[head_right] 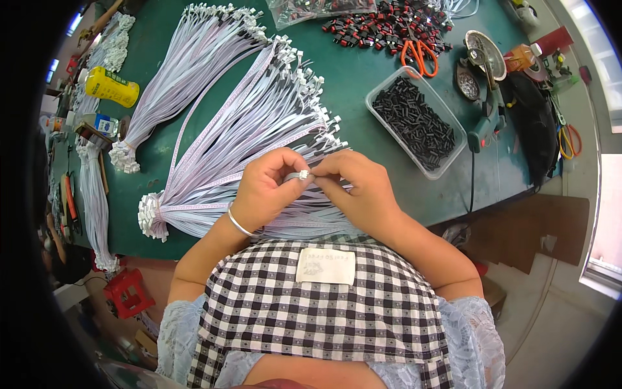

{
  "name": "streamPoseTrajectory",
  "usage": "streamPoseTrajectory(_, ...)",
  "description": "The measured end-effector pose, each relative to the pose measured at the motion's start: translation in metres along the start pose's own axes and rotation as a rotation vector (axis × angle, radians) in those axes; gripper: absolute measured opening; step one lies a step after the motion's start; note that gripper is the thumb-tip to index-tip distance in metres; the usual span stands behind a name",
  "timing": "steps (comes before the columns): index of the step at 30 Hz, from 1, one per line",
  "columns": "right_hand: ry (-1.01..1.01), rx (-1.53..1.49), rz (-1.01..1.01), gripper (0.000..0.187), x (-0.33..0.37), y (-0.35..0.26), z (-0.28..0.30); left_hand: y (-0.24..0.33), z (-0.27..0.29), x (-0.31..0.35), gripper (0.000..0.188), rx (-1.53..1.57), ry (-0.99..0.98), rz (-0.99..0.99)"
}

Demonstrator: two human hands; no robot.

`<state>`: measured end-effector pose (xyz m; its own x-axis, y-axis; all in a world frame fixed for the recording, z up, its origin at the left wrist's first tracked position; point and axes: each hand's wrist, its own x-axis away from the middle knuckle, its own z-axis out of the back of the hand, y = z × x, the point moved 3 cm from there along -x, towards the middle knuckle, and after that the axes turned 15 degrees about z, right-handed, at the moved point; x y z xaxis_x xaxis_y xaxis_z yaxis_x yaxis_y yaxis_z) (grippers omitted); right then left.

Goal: The person repeatedly picks up a white cable and a small black plastic connector from a container on the table. They insert the connector into the end of the cable by hand and place the assembled unit back onto the table. This process is repeated continuously throughout the video.

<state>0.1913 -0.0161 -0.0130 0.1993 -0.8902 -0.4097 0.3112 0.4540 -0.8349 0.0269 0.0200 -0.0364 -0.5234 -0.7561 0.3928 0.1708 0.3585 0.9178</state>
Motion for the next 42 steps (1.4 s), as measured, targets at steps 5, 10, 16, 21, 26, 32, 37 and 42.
streamPoseTrajectory(5, 0.216, -0.302, -0.178, 0.013, 0.007, 0.012, 0.016, 0.003, 0.001, 0.001, 0.019, -0.045, -0.107, 0.019)
streamPoseTrajectory(10, 0.214, -0.465, -0.114, 0.018, 0.006, -0.011, 0.024, 0.008, -0.002, 0.001, 0.015, -0.305, -0.041, 0.01)
streamPoseTrajectory(16, 0.107, -0.386, -0.109, 0.016, 0.008, -0.018, 0.014, 0.007, -0.003, 0.001, 0.013, -0.372, 0.004, -0.086)
streamPoseTrajectory(21, 0.117, -0.328, -0.211, 0.013, 0.018, -0.003, 0.002, -0.004, -0.001, -0.003, 0.01, -0.095, -0.039, 0.068)
streamPoseTrajectory(26, 0.215, -0.424, -0.402, 0.01, 0.017, 0.001, 0.001, -0.01, 0.001, -0.005, 0.009, 0.073, -0.106, 0.161)
streamPoseTrajectory(32, 0.198, -0.405, -0.346, 0.01, 0.019, 0.009, 0.0, -0.011, 0.0, -0.005, 0.008, 0.046, -0.105, 0.137)
streamPoseTrajectory(37, 0.186, -0.34, -0.312, 0.01, 0.019, 0.01, -0.001, -0.009, 0.0, -0.004, 0.008, 0.023, -0.109, 0.134)
streamPoseTrajectory(42, 0.142, -0.215, -0.21, 0.011, 0.018, 0.01, 0.0, -0.01, 0.0, -0.004, 0.008, 0.003, -0.098, 0.131)
